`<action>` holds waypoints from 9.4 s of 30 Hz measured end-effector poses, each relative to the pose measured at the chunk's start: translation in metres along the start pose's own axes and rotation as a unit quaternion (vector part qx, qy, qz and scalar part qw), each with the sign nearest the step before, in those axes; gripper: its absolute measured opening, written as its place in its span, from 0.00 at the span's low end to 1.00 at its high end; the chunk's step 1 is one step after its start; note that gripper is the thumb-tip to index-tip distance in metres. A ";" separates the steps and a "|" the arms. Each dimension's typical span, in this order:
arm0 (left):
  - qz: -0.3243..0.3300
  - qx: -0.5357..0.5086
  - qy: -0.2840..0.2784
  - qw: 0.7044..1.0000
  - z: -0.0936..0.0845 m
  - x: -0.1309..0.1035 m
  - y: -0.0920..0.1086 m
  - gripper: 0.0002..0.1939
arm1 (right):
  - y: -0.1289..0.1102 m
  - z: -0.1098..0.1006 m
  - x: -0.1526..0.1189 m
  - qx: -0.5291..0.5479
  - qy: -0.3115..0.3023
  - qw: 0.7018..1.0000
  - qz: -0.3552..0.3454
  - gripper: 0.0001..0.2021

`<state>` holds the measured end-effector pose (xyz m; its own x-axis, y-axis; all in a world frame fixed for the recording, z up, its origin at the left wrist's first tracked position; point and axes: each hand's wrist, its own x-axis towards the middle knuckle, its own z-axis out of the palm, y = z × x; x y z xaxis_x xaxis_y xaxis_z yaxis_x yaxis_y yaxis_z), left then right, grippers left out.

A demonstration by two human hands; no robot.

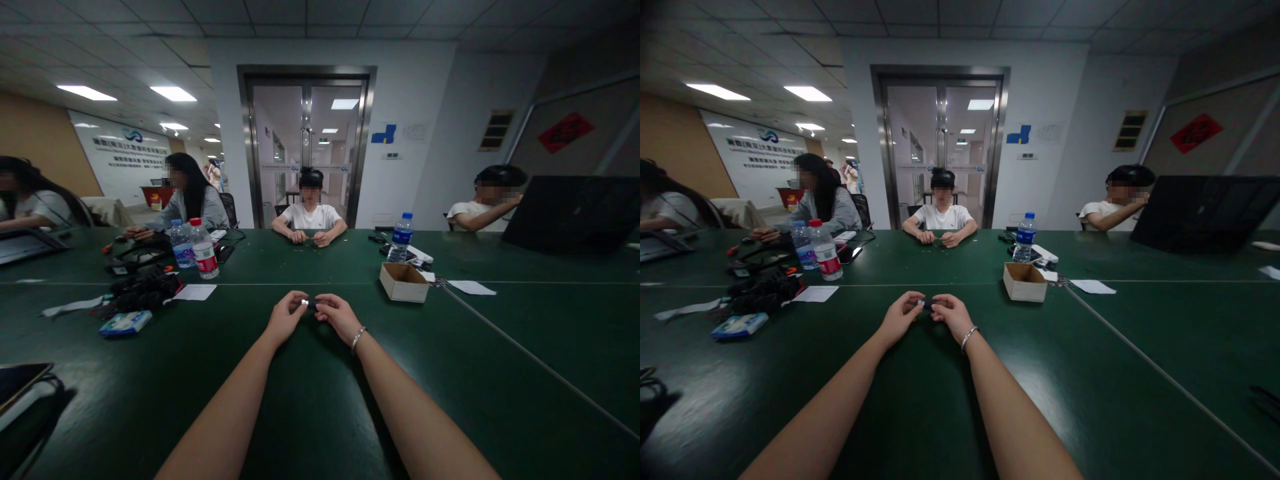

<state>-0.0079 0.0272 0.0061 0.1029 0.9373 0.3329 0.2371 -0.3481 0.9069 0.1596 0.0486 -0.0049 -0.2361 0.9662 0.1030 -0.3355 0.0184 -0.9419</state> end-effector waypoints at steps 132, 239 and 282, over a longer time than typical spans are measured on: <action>-0.081 0.002 0.007 0.997 0.001 0.004 -0.002 0.20 | -0.004 0.002 -0.003 -0.026 0.006 1.000 -0.007 0.16; -0.144 0.072 -0.019 0.987 0.000 0.008 -0.002 0.21 | -0.004 0.001 -0.005 -0.053 -0.042 0.997 -0.025 0.17; -0.112 0.017 -0.006 0.994 0.001 0.007 -0.004 0.21 | -0.008 0.003 -0.007 -0.019 -0.014 1.000 -0.019 0.20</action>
<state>-0.0069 0.0354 0.0046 0.0558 0.9911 0.1209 0.2872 -0.1319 0.9487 0.1612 0.0409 0.0030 -0.2494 0.9572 0.1471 -0.3097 0.0651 -0.9486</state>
